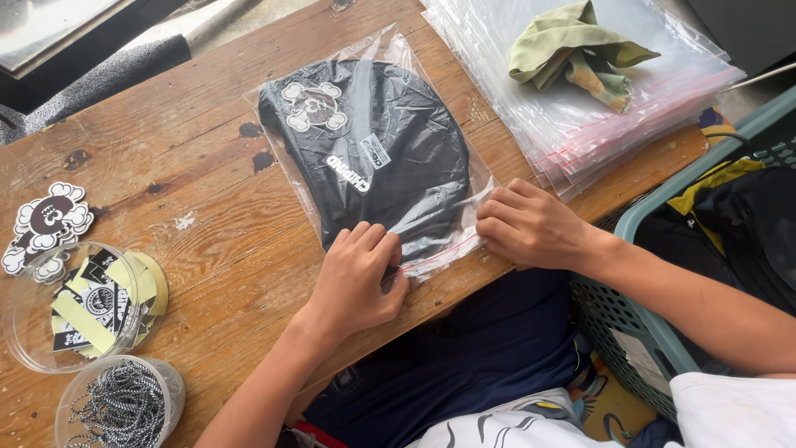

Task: The person attaches a chain to a sticker and places it on a black cap. They wipe a plastic bag with a cloth, place the cap inside, and seal it. The person then retrieves another cap from a basket and wipes it with the cloth.

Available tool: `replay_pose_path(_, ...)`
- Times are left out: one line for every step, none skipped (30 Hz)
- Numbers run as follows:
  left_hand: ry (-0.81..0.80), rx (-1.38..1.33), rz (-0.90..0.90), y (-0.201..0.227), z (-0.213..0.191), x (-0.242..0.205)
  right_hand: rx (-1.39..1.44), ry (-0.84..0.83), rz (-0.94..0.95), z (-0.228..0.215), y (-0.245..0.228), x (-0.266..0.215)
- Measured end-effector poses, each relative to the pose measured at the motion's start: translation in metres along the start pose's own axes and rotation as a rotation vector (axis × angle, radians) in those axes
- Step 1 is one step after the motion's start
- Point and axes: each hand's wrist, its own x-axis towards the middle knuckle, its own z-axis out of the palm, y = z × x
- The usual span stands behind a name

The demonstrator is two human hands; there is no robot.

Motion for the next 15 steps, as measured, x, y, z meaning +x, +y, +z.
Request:
replay_pose_path(-0.007, -0.001, -0.005, 0.0003, -0.0003, 0.0003, -0.005, -0.007, 0.009, 0.0013, 0.0003, -0.0015)
replay_pose_path(-0.015, -0.001, -0.009, 0.0005, -0.0009, 0.0009, -0.01, -0.013, 0.019, 0.0028, 0.0007, -0.003)
replay_pose_path(-0.014, 0.001, -0.01, 0.0003, -0.0009, 0.0005, -0.01, -0.011, 0.017, 0.0034, 0.0002, -0.0016)
replay_pose_path(-0.013, 0.0, -0.006, 0.0003, -0.0007, 0.0003, -0.003, -0.01, 0.015, 0.0036, -0.0004, -0.0007)
replay_pose_path(-0.011, -0.002, -0.003, 0.0004, -0.0004, 0.0002, 0.003, -0.009, 0.013, 0.0038, -0.0009, 0.0002)
replay_pose_path(-0.011, -0.002, -0.002, 0.0001, -0.0001, 0.0002, 0.002, -0.009, 0.013, 0.004, -0.001, 0.0005)
replay_pose_path(-0.006, 0.004, 0.006, -0.0002, 0.0001, 0.0002, 0.002, -0.007, -0.004, 0.0041, -0.0012, 0.0007)
replay_pose_path(0.0, 0.011, 0.013, -0.0006, 0.0002, 0.0003, 0.002, -0.005, -0.021, 0.0043, -0.0011, 0.0012)
replay_pose_path(0.001, 0.011, 0.013, 0.0007, -0.0005, 0.0006, 0.002, -0.005, -0.022, 0.0032, -0.0015, 0.0012)
replay_pose_path(-0.002, 0.009, 0.006, 0.0018, -0.0016, 0.001, 0.004, -0.007, -0.029, 0.0022, -0.0017, 0.0014)
replay_pose_path(-0.004, 0.007, 0.0, 0.0028, -0.0027, 0.0015, 0.007, -0.009, -0.036, 0.0013, -0.0019, 0.0016)
replay_pose_path(-0.002, 0.008, 0.0, 0.0025, -0.0026, 0.0017, 0.006, -0.008, -0.038, 0.0014, -0.0022, 0.0016)
replay_pose_path(0.001, 0.009, 0.008, 0.0022, -0.0026, 0.002, -0.005, -0.015, -0.033, 0.0015, -0.0025, 0.0016)
replay_pose_path(0.004, 0.01, 0.016, 0.0018, -0.0027, 0.002, -0.015, -0.021, -0.028, 0.0018, -0.0029, 0.0016)
replay_pose_path(0.005, 0.011, 0.016, 0.0029, -0.0037, 0.0028, -0.015, -0.02, -0.029, 0.002, -0.0033, 0.0029)
